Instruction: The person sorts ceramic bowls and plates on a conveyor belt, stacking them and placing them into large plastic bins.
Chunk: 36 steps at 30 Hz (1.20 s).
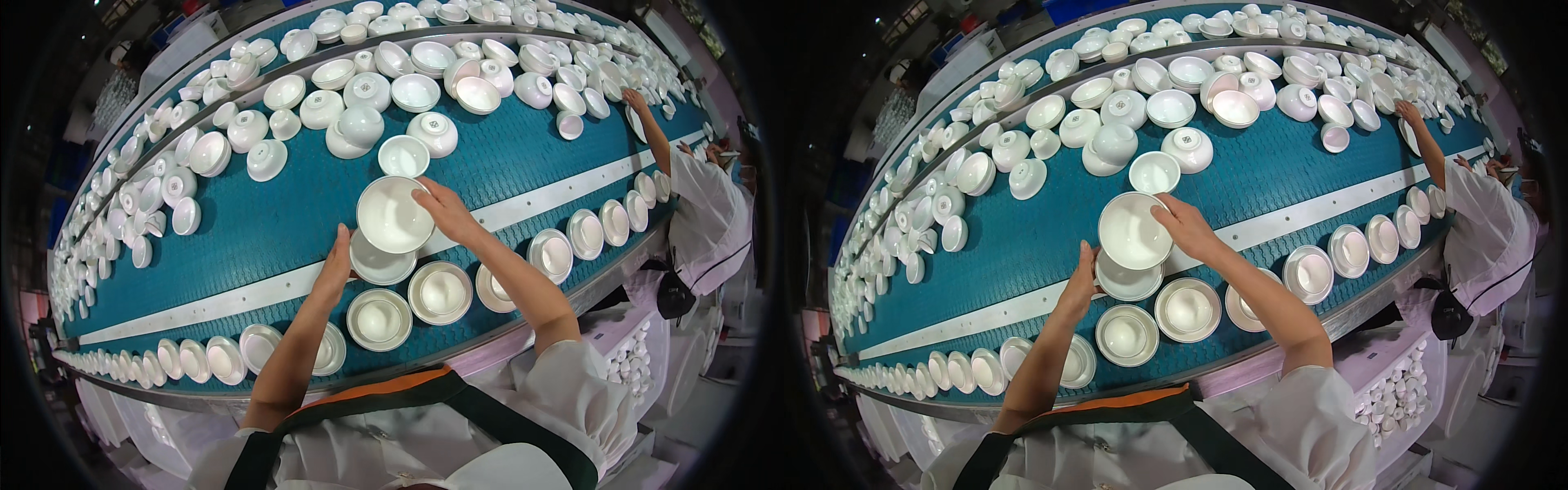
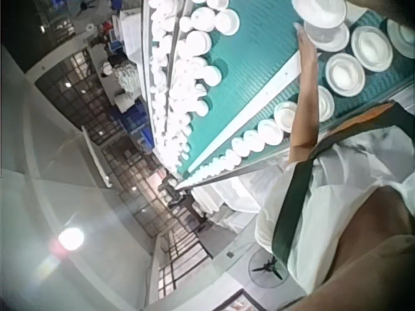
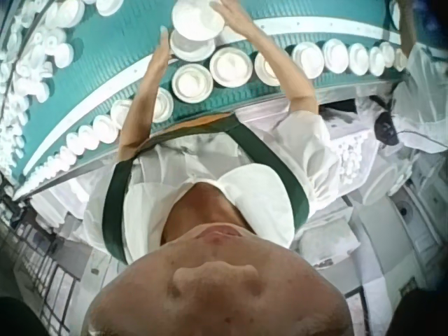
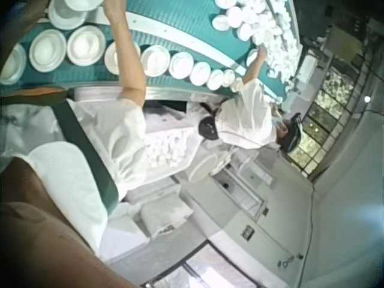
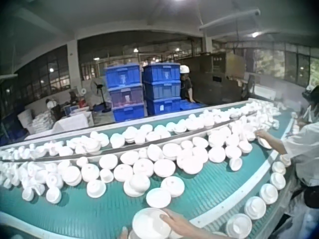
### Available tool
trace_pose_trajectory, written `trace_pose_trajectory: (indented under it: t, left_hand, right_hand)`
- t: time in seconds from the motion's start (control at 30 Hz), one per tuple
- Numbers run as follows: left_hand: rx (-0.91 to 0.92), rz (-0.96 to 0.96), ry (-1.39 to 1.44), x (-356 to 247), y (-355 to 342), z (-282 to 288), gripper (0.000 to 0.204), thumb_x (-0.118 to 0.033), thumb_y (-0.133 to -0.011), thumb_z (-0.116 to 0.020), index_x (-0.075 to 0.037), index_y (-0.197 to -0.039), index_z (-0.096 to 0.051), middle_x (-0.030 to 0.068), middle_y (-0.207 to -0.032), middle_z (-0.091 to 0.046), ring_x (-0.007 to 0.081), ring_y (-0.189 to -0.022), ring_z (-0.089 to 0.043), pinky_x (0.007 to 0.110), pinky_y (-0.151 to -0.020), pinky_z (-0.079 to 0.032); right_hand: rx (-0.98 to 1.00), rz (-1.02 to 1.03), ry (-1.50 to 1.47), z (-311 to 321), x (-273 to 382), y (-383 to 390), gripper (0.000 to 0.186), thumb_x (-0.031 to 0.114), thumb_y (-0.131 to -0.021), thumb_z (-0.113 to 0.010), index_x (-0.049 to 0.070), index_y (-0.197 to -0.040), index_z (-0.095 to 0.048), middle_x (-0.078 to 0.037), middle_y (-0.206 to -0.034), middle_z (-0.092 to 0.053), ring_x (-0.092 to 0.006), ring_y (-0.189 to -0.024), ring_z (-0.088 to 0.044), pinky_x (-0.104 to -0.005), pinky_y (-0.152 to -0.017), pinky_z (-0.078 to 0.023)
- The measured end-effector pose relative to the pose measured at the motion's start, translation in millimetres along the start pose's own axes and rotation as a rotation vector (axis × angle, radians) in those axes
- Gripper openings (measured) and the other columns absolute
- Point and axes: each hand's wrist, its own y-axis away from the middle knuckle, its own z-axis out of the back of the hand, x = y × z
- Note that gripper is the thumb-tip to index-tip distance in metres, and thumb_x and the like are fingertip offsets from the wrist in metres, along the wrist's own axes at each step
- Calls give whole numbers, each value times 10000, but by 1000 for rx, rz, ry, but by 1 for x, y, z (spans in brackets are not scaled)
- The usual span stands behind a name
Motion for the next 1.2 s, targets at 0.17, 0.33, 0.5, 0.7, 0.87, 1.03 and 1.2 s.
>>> trace_pose_trajectory:
  t: [0.17,0.33,0.5,0.7,0.87,1.03,1.2]
  left_hand:
    - [-83,-187,-51,25,-14,-24,493,-284,-926,-396,-17,-1329,-301,158,-1190,-482,227,-973,-539,329,-738,-489]
    - [-120,-178,-112,9,-16,-63,537,-37,-836,-407,-46,-1353,-261,166,-1236,-442,255,-1032,-511,326,-776,-494]
    - [-168,-117,-85,-3,-21,-90,567,-9,-812,-384,-42,-1363,-252,178,-1309,-389,268,-1174,-417,337,-946,-370]
    - [-188,-119,31,-11,-36,-122,543,-402,-933,-361,-32,-1330,-334,174,-1318,-393,263,-1219,-378,321,-999,-297]
    - [-288,-230,168,-19,-49,-160,556,-442,-933,-348,-23,-1294,-387,160,-1277,-439,244,-1194,-402,308,-1002,-284]
    - [-339,-314,-8,-14,-53,-180,410,-262,-935,-412,-9,-1257,-426,160,-1210,-497,230,-1114,-472,300,-950,-351]
    - [-345,-353,-35,-20,-66,-219,382,-226,-940,-385,-3,-1249,-414,163,-1177,-507,226,-1083,-483,305,-937,-359]
  right_hand:
    - [173,-4,321,15,1,-35,358,207,-835,-557,63,-1161,-536,-146,-1136,-566,-287,-1045,-528,-351,-922,-399]
    - [-150,225,1213,75,-70,-133,808,288,-613,-731,193,-1320,-352,-177,-1278,-384,-362,-1166,-404,-506,-868,-401]
    - [-183,305,1011,79,-77,-139,877,408,-561,-758,169,-1309,-369,-187,-1252,-411,-337,-1147,-426,-494,-888,-387]
    - [209,-222,-711,153,-44,-71,559,341,-846,-542,108,-1320,-361,-114,-1242,-476,-221,-1148,-470,-372,-945,-394]
    - [410,-30,-64,140,-28,-14,561,394,-851,-536,96,-1307,-406,-134,-1221,-507,-220,-1043,-548,-313,-822,-476]
    - [-133,145,211,178,-43,-68,555,397,-823,-597,19,-1214,-490,-182,-1160,-545,-279,-1094,-515,-364,-902,-424]
    - [-151,-369,291,262,-115,-190,526,351,-736,-684,-47,-1054,-551,-170,-923,-626,-228,-801,-641,-369,-615,-542]
